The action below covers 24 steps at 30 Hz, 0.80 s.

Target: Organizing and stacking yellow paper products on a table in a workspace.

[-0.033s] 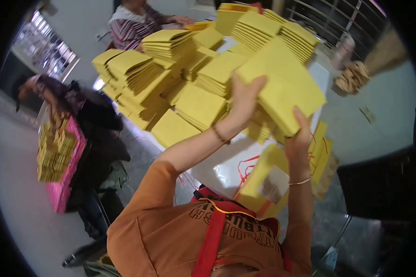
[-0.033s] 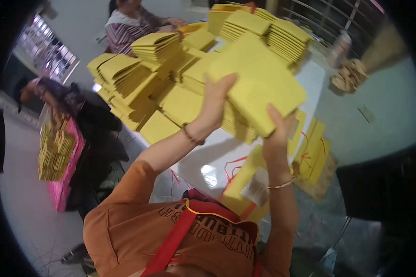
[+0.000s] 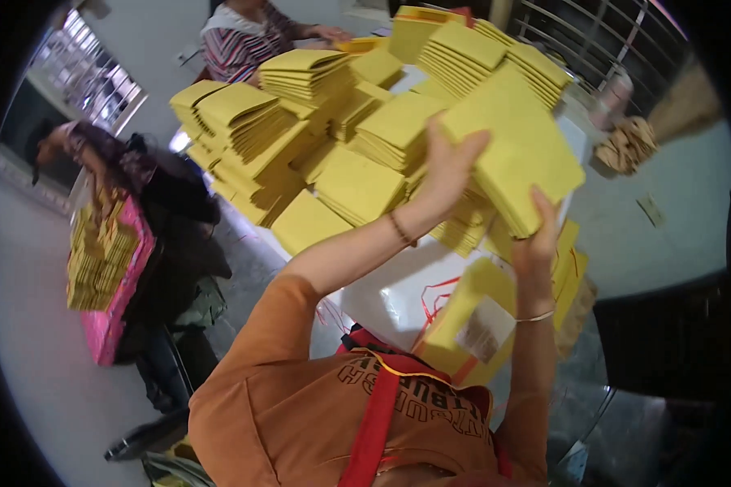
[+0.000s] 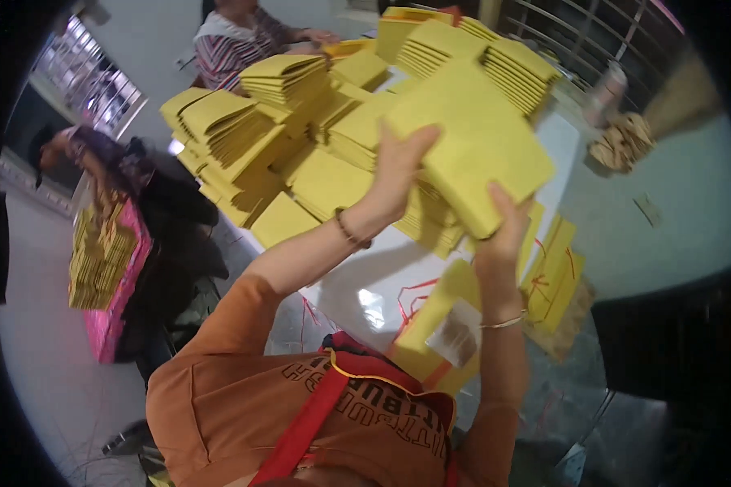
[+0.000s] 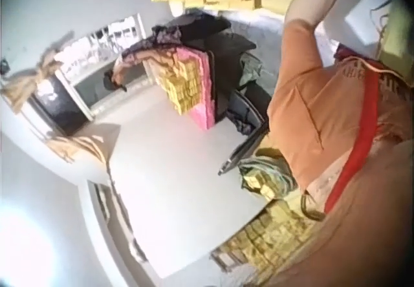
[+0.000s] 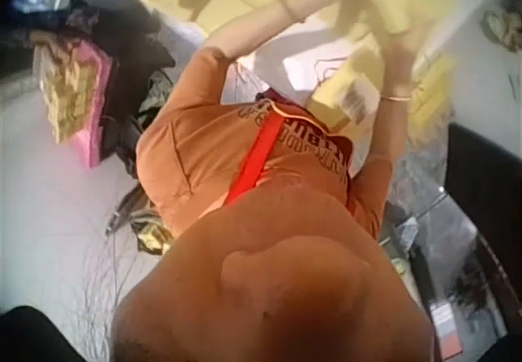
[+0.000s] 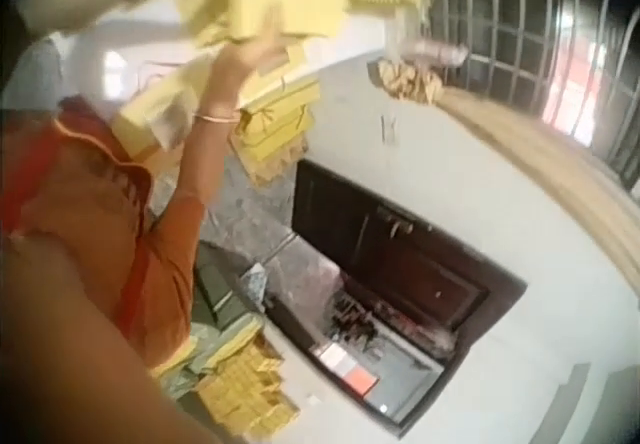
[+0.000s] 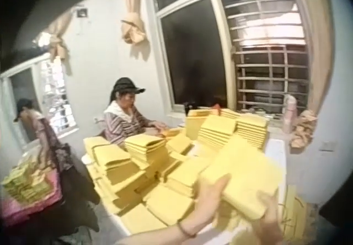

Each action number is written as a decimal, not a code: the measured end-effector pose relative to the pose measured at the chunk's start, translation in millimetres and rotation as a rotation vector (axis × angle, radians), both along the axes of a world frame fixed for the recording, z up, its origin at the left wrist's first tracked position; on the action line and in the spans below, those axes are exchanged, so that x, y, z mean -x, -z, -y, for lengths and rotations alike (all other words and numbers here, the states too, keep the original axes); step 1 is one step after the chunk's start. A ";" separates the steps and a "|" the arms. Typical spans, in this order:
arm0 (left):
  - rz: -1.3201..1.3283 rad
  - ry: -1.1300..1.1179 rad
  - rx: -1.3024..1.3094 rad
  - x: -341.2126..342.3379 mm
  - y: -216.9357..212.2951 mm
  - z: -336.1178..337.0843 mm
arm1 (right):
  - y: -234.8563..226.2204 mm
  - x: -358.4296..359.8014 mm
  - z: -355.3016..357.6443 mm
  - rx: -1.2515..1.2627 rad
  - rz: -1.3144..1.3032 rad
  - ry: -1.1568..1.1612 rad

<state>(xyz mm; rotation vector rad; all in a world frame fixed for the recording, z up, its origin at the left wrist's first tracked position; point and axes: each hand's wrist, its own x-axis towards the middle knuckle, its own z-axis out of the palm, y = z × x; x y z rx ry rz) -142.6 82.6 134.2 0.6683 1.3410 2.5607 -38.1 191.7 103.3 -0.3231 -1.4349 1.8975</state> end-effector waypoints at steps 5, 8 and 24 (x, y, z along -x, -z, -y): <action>0.075 0.253 0.306 54.4 -45.2 -11.9 | -28.9 36.0 -52.5 0.222 -0.054 0.020; -0.142 0.566 0.340 88.4 -58.6 -19.8 | -29.7 39.8 -77.6 0.070 -0.063 -0.022; -0.197 0.358 0.402 132.5 -46.6 -102.3 | -15.1 72.7 -142.9 0.238 0.045 -0.099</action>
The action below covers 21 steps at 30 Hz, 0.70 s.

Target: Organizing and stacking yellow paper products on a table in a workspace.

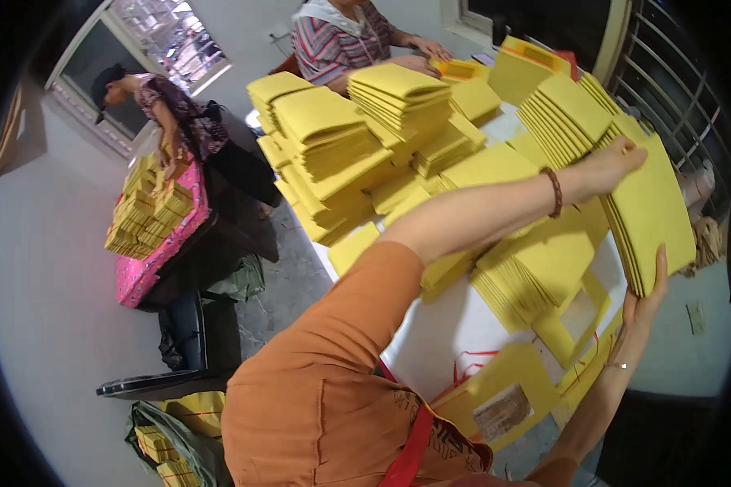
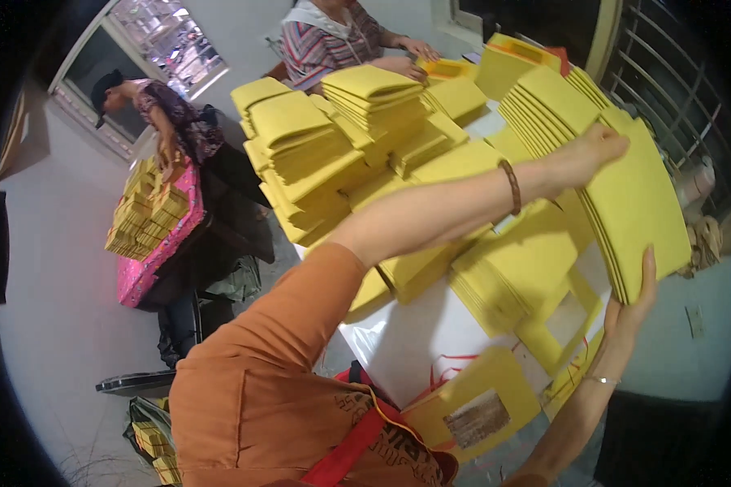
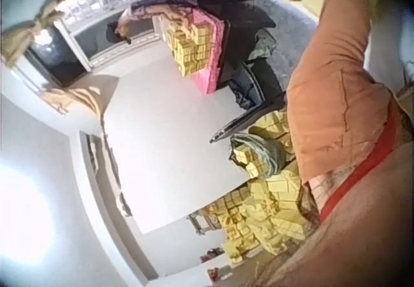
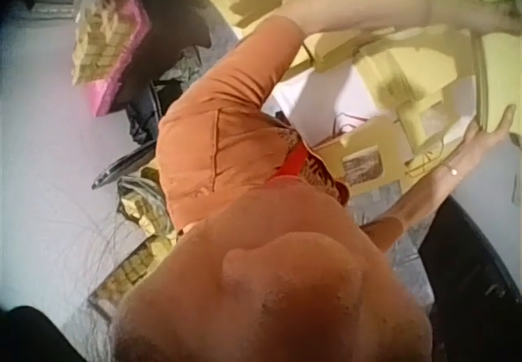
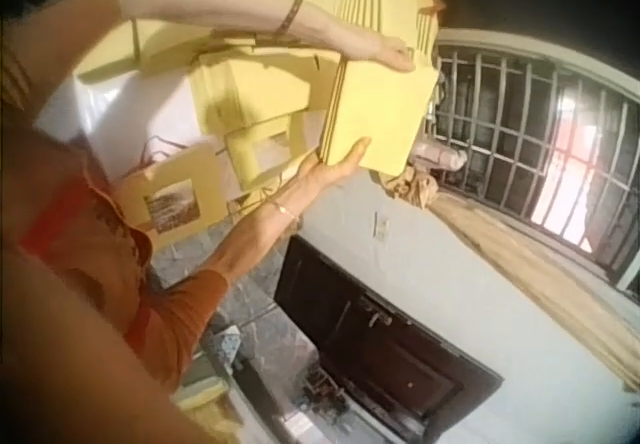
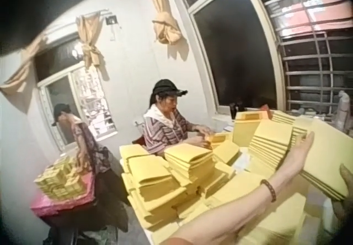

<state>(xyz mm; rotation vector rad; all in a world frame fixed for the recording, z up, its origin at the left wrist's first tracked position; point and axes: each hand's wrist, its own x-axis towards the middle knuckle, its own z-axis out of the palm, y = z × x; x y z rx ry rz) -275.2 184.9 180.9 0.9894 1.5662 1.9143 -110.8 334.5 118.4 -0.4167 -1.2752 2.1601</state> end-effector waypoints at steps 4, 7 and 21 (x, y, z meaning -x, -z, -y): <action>0.013 0.098 -0.017 36.5 9.8 -17.2 | -11.7 21.5 -18.5 -0.019 0.030 -0.106; 0.157 0.125 0.161 14.2 -30.5 15.4 | -21.5 45.3 -37.0 0.091 -0.016 -0.188; 0.008 -0.007 0.225 93.0 35.6 -1.4 | 32.1 96.9 -77.5 0.376 0.001 -0.308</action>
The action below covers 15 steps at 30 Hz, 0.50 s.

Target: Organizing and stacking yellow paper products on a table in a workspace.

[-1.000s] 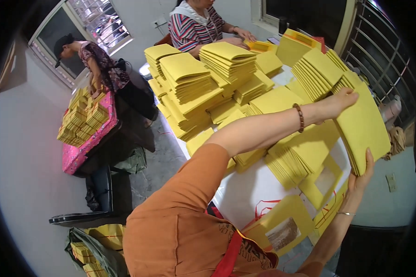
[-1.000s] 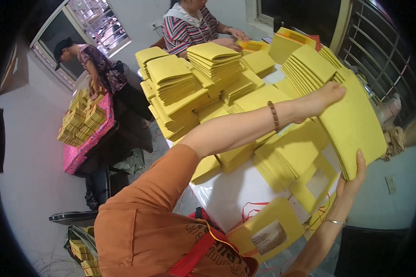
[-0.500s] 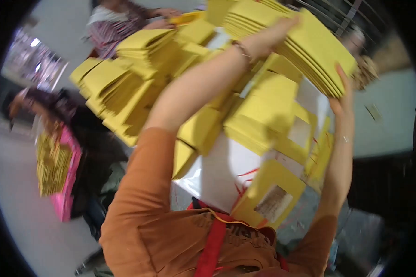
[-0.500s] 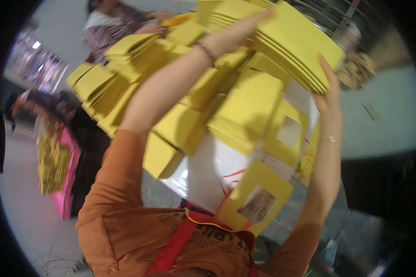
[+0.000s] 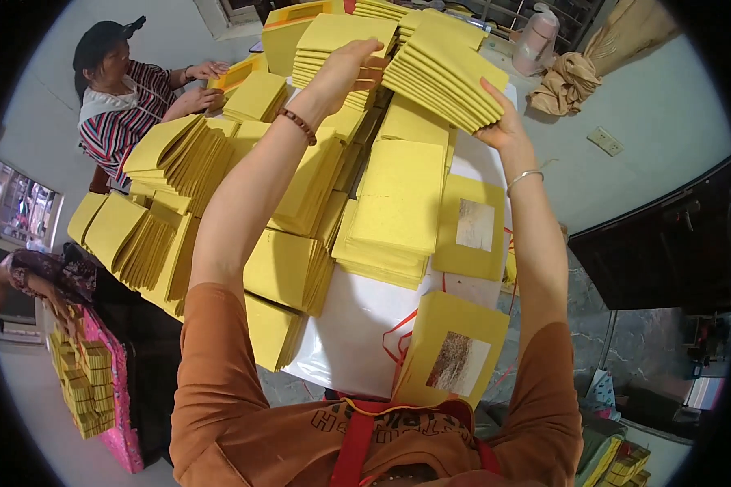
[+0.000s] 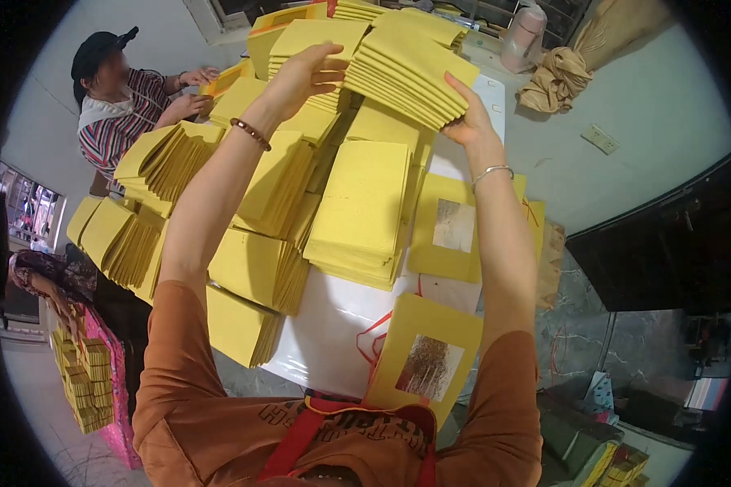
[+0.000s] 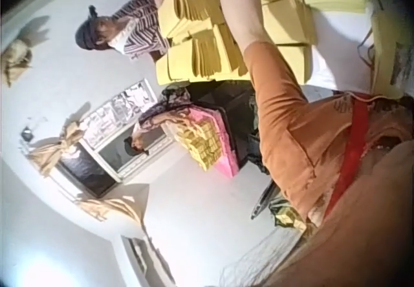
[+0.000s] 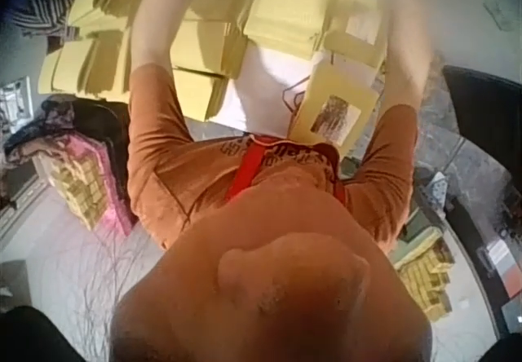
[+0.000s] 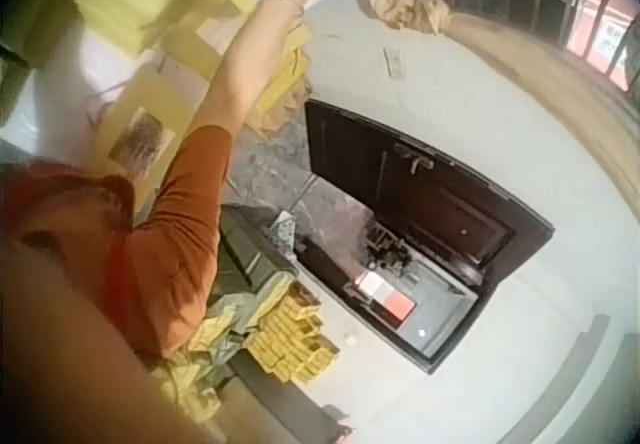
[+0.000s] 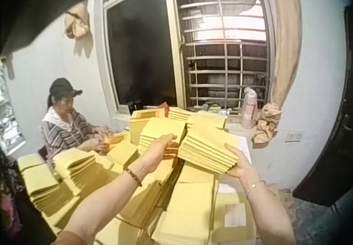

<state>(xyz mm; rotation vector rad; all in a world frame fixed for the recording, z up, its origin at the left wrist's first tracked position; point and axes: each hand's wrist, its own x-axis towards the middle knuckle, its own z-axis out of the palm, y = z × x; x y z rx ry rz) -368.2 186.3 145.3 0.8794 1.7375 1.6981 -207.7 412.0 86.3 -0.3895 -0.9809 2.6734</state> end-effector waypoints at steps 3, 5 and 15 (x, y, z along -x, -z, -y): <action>-0.021 -0.022 0.042 -0.1 10.1 0.5 | 16.3 8.3 -6.7 0.049 0.075 0.011; -0.069 -0.086 0.142 -1.6 19.2 3.8 | 24.3 13.4 -7.0 0.057 0.106 0.050; 0.027 -0.106 0.196 0.2 48.2 0.7 | 30.2 30.2 -10.3 0.047 0.192 0.013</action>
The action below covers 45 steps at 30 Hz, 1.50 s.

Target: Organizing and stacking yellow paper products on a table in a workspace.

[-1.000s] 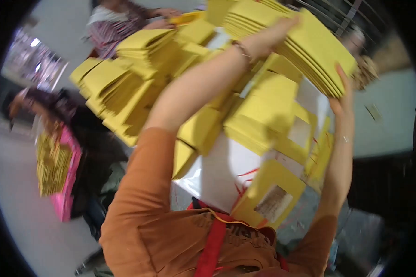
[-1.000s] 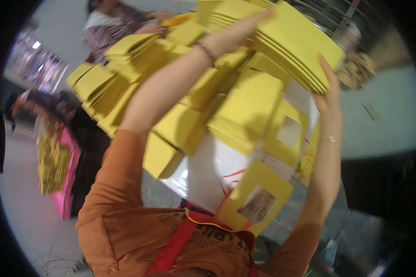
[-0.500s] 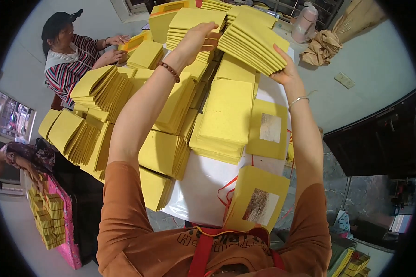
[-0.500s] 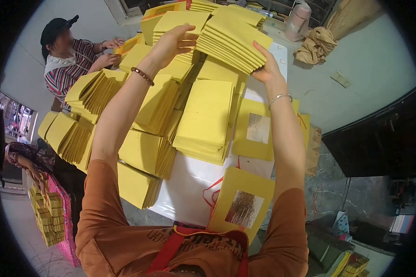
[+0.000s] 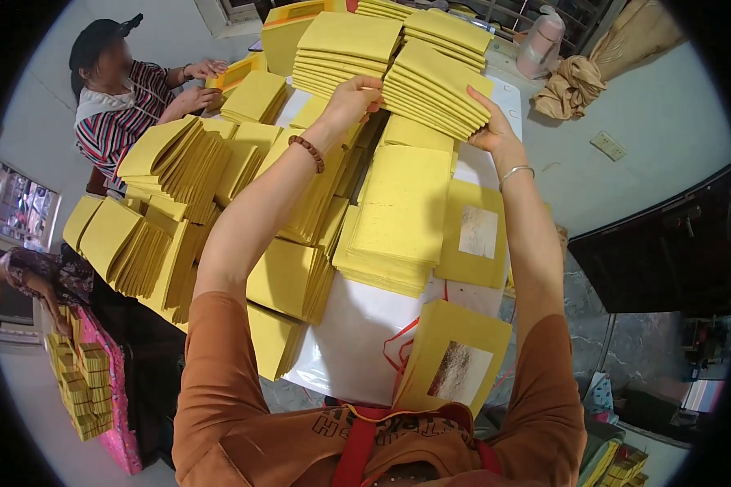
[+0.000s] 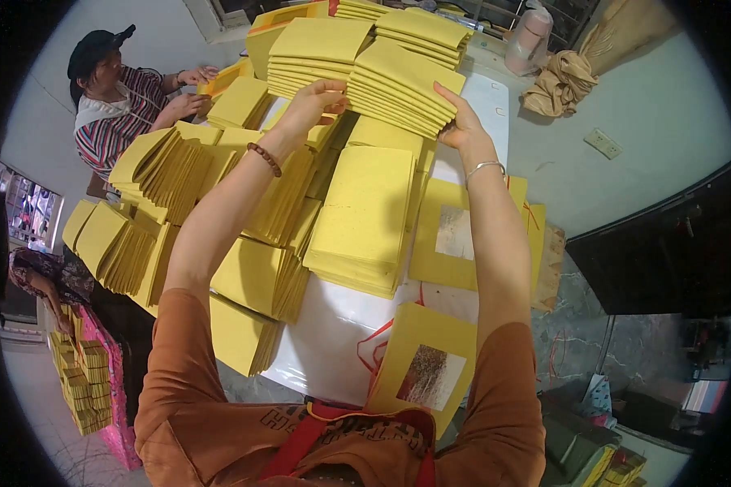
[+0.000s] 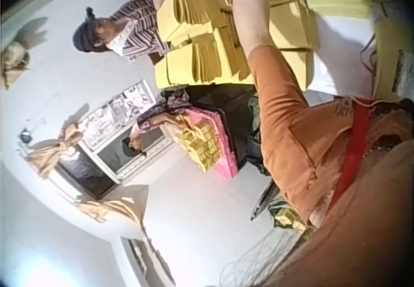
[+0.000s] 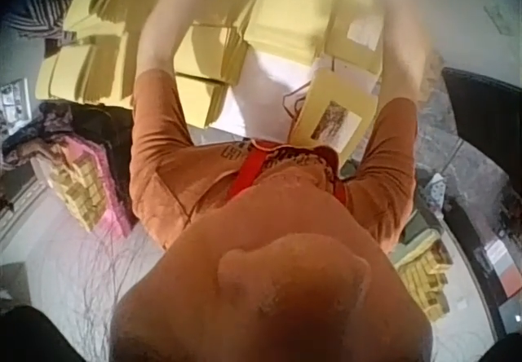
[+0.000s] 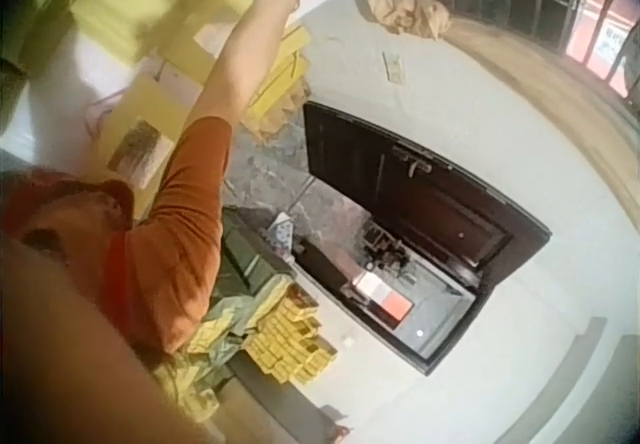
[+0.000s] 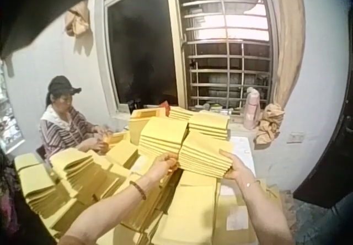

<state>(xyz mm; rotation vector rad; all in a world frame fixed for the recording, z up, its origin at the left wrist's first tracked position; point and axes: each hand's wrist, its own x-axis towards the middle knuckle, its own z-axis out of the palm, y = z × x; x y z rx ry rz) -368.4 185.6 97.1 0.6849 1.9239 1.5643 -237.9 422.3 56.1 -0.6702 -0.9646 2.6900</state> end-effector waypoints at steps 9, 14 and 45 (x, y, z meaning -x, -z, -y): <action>-0.032 -0.023 -0.047 0.8 8.9 -8.6 | 6.7 7.8 -4.2 0.012 0.078 -0.032; -0.049 -0.043 -0.124 0.2 7.0 -11.8 | -6.7 9.7 -3.9 0.044 0.067 -0.037; -1.538 0.048 0.104 -9.8 22.2 -37.9 | 13.1 2.7 45.5 -0.201 -0.090 0.253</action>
